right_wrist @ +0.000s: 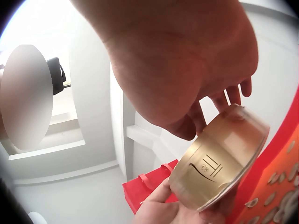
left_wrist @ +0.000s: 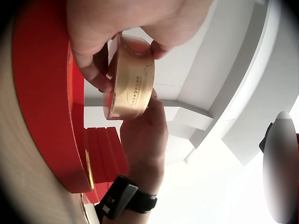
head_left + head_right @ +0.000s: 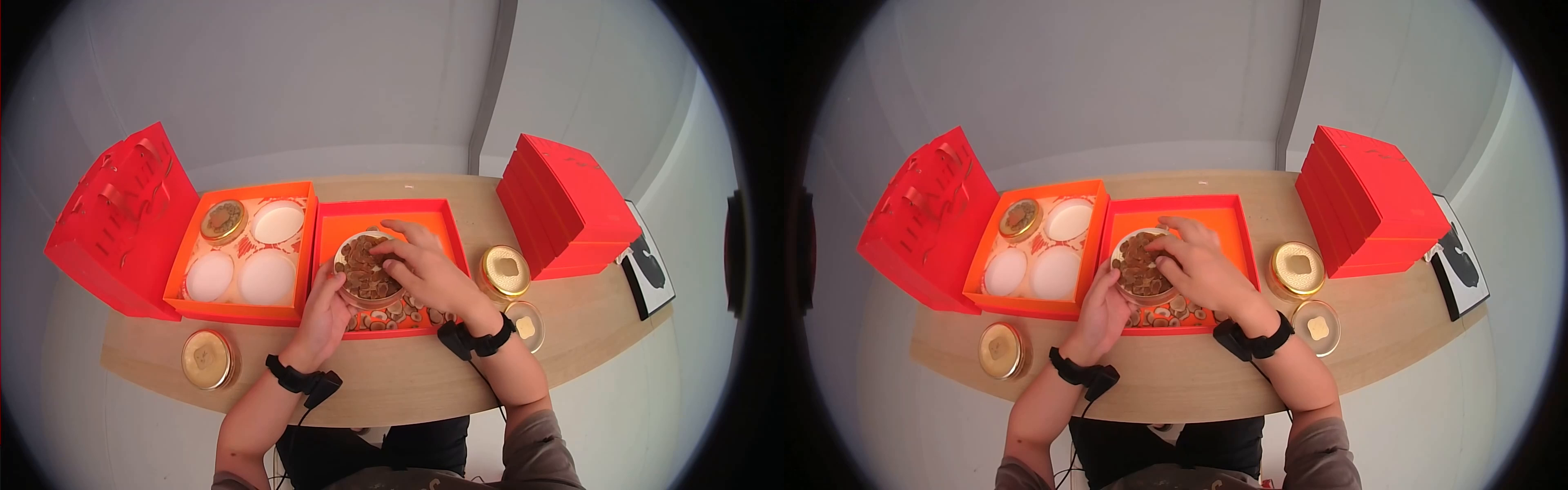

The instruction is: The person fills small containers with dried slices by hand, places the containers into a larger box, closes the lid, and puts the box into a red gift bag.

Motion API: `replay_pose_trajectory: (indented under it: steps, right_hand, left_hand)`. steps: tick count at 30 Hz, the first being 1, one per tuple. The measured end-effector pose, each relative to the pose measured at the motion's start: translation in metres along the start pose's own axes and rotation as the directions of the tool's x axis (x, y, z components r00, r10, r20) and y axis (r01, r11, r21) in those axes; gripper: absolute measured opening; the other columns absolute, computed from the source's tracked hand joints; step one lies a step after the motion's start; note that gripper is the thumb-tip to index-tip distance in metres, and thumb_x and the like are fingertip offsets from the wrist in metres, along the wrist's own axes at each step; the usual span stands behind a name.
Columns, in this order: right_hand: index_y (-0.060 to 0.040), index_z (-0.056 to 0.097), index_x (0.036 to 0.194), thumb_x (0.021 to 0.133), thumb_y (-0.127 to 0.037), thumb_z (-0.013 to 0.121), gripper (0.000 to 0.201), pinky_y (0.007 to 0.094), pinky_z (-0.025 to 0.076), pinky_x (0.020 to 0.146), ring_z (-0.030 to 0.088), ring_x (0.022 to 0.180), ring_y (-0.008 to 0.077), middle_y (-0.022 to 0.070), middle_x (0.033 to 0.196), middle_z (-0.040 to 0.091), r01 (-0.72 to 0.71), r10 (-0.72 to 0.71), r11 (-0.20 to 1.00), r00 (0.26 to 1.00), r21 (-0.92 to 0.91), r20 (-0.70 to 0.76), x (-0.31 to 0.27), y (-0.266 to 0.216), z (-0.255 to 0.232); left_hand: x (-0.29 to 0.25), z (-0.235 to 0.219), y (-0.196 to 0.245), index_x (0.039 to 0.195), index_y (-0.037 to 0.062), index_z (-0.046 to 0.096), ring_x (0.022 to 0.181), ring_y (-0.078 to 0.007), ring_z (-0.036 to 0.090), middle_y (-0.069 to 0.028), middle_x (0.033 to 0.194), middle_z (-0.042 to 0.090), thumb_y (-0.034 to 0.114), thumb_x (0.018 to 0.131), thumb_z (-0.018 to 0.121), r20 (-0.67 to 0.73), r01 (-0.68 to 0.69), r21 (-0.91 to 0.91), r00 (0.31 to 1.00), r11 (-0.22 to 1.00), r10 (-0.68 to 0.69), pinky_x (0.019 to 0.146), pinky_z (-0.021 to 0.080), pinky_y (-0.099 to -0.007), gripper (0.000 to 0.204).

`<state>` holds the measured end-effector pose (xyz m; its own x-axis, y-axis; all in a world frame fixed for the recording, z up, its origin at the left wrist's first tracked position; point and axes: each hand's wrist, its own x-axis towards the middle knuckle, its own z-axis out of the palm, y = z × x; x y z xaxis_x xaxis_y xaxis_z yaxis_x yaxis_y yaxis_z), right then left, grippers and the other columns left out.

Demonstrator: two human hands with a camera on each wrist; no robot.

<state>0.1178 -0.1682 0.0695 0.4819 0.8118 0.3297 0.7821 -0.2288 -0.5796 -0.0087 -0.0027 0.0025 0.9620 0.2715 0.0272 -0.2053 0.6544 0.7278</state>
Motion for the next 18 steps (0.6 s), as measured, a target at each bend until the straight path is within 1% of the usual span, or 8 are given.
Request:
replay_pose_trajectory:
  steps: [2, 3, 5, 7, 8, 10, 13, 18]
  right_hand:
    - [-0.0116, 0.071, 0.122, 0.099, -0.019, 0.059, 0.027, 0.0482, 0.029, 0.119, 0.035, 0.144, 0.0397, 0.0180, 0.154, 0.043, 0.028, -0.028, 1.000, 1.000, 0.002, -0.009, -0.001, 0.001, 0.004]
    - [-0.0105, 0.072, 0.121, 0.098, -0.020, 0.059, 0.027, 0.0487, 0.029, 0.118, 0.037, 0.142, 0.0404, 0.0198, 0.152, 0.044, 0.070, -0.070, 0.997, 0.997, -0.031, -0.007, -0.001, 0.001, 0.005]
    - [-0.0093, 0.072, 0.119, 0.098, -0.021, 0.059, 0.028, 0.0493, 0.030, 0.118, 0.038, 0.141, 0.0410, 0.0215, 0.151, 0.045, 0.112, -0.112, 0.992, 0.994, -0.063, -0.005, -0.002, 0.001, 0.005]
    - [-0.0116, 0.071, 0.120, 0.100, -0.019, 0.058, 0.025, 0.0479, 0.029, 0.118, 0.035, 0.144, 0.0398, 0.0177, 0.154, 0.044, 0.017, -0.017, 0.998, 1.000, -0.067, 0.010, -0.002, 0.002, 0.004]
    - [-0.0116, 0.071, 0.120, 0.100, -0.019, 0.058, 0.025, 0.0479, 0.029, 0.118, 0.035, 0.144, 0.0398, 0.0177, 0.154, 0.044, 0.018, -0.017, 0.998, 1.000, -0.067, 0.011, -0.002, 0.002, 0.001]
    - [-0.0092, 0.070, 0.115, 0.100, -0.018, 0.056, 0.022, 0.0475, 0.030, 0.117, 0.038, 0.142, 0.0392, 0.0177, 0.152, 0.046, -0.053, 0.054, 0.998, 0.998, 0.014, -0.040, -0.002, -0.002, -0.004]
    - [-0.0068, 0.069, 0.108, 0.100, -0.017, 0.056, 0.019, 0.0471, 0.031, 0.117, 0.042, 0.140, 0.0381, 0.0176, 0.149, 0.049, -0.071, 0.073, 0.997, 0.992, 0.031, -0.099, 0.000, -0.002, -0.006]
    - [-0.0059, 0.067, 0.105, 0.099, -0.016, 0.055, 0.017, 0.0470, 0.032, 0.116, 0.044, 0.138, 0.0378, 0.0180, 0.146, 0.052, -0.065, 0.066, 0.998, 0.991, 0.015, -0.118, 0.001, 0.001, -0.004]
  left_hand:
    - [0.000, -0.002, 0.000, 0.150, 0.0074, 0.033, 0.137, -0.0236, 0.051, -0.0119, 0.146, 0.048, 0.022, 0.106, 0.046, 0.036, 0.004, 0.002, 0.999, 1.000, -0.004, 0.112, 0.046, -0.0454, 0.047]
    - [0.000, -0.001, 0.000, 0.150, 0.0074, 0.033, 0.137, -0.0236, 0.051, -0.0119, 0.146, 0.048, 0.022, 0.106, 0.046, 0.036, 0.004, 0.002, 0.999, 1.000, -0.004, 0.112, 0.046, -0.0454, 0.047]
    - [-0.001, 0.002, 0.000, 0.145, 0.0069, 0.040, 0.135, -0.0235, 0.052, -0.0110, 0.145, 0.052, 0.024, 0.107, 0.045, 0.001, -0.008, 0.014, 1.000, 1.000, 0.008, 0.111, 0.045, -0.0444, 0.042]
    - [-0.001, 0.001, 0.000, 0.145, 0.0070, 0.040, 0.135, -0.0235, 0.052, -0.0110, 0.145, 0.052, 0.024, 0.107, 0.045, 0.006, -0.006, 0.009, 1.000, 1.000, 0.006, 0.111, 0.045, -0.0442, 0.041]
    - [-0.001, 0.000, 0.000, 0.145, 0.0071, 0.040, 0.134, -0.0234, 0.052, -0.0109, 0.145, 0.052, 0.024, 0.107, 0.045, 0.010, -0.003, 0.004, 1.000, 1.000, 0.003, 0.111, 0.045, -0.0440, 0.041]
    - [0.000, 0.001, 0.000, 0.145, 0.0072, 0.040, 0.134, -0.0234, 0.053, -0.0109, 0.145, 0.052, 0.023, 0.107, 0.045, 0.001, -0.007, 0.002, 1.000, 1.000, 0.007, 0.110, 0.045, -0.0439, 0.042]
    - [-0.001, 0.002, 0.001, 0.145, 0.0073, 0.040, 0.134, -0.0234, 0.053, -0.0110, 0.145, 0.052, 0.023, 0.107, 0.045, -0.005, -0.005, -0.001, 1.000, 1.000, 0.005, 0.110, 0.046, -0.0439, 0.042]
    - [-0.001, 0.000, -0.001, 0.146, 0.0077, 0.039, 0.133, -0.0234, 0.053, -0.0110, 0.145, 0.052, 0.023, 0.107, 0.045, -0.015, 0.000, -0.003, 1.000, 1.000, -0.001, 0.109, 0.046, -0.0441, 0.043]
